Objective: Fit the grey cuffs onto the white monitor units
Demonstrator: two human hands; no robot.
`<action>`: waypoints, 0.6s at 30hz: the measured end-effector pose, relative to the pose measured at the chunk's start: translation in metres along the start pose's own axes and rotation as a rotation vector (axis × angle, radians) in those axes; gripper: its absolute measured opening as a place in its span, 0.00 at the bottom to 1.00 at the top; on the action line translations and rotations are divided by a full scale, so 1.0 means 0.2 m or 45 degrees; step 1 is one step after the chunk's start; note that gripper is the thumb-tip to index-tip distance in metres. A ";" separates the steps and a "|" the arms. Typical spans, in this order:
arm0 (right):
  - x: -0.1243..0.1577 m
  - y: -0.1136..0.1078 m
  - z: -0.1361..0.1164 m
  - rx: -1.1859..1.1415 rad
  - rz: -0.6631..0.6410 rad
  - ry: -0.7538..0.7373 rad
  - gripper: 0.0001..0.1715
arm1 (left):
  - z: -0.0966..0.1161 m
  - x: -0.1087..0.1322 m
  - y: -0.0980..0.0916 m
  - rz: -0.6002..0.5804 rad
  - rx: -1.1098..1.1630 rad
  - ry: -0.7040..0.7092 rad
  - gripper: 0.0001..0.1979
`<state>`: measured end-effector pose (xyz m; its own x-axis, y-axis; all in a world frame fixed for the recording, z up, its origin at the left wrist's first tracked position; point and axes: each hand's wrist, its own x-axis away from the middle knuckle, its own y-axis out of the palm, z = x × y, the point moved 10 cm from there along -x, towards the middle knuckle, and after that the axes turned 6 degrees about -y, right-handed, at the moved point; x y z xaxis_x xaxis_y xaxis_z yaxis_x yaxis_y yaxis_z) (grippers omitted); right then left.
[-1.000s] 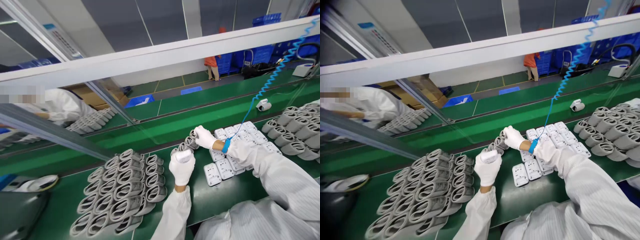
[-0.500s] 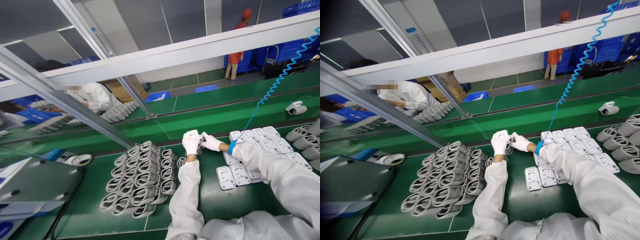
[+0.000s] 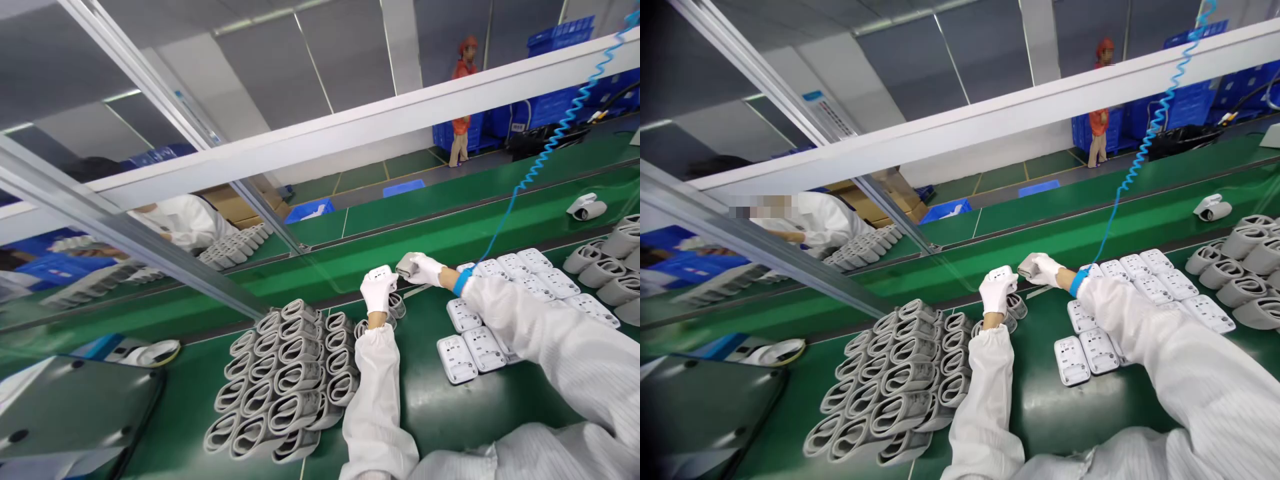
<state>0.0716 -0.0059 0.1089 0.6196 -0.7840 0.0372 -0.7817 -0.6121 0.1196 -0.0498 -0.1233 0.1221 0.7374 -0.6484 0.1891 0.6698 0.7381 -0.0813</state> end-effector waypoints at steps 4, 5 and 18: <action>0.16 -0.13 -0.23 -0.428 -0.075 -0.027 0.21 | 0.08 -0.02 0.03 -0.122 0.343 -0.029 0.17; 0.22 -0.18 -0.29 -0.517 -0.074 -0.055 0.22 | 0.11 -0.01 0.05 -0.170 0.432 -0.040 0.16; 0.60 -0.66 -0.64 -0.766 0.389 -0.529 0.20 | 0.54 0.58 0.66 -1.326 1.026 -0.555 0.28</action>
<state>0.2582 -0.0068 0.2254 0.2139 -0.9552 -0.2046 -0.6669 -0.2958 0.6839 0.1147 -0.0804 0.2389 -0.2519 -0.9612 0.1125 0.5448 -0.0447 0.8374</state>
